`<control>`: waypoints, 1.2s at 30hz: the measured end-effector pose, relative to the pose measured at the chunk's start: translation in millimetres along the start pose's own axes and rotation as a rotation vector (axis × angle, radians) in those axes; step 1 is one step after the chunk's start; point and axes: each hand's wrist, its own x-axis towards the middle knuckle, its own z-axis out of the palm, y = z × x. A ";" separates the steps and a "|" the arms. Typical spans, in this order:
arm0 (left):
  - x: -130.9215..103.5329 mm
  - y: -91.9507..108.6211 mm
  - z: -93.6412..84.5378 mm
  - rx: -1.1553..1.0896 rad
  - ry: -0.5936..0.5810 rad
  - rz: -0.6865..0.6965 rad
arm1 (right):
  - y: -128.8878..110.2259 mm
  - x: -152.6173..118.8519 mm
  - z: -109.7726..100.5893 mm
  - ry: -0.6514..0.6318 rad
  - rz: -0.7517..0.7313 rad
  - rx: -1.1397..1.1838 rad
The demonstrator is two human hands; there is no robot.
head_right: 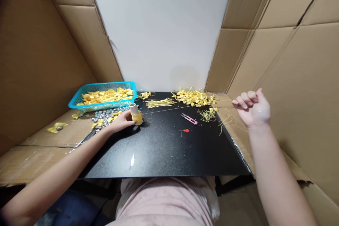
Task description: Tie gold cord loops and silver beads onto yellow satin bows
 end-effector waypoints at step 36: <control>-4.8 20.5 11.9 0.920 0.367 0.711 | -55.1 -112.1 -107.6 0.457 -0.345 -0.426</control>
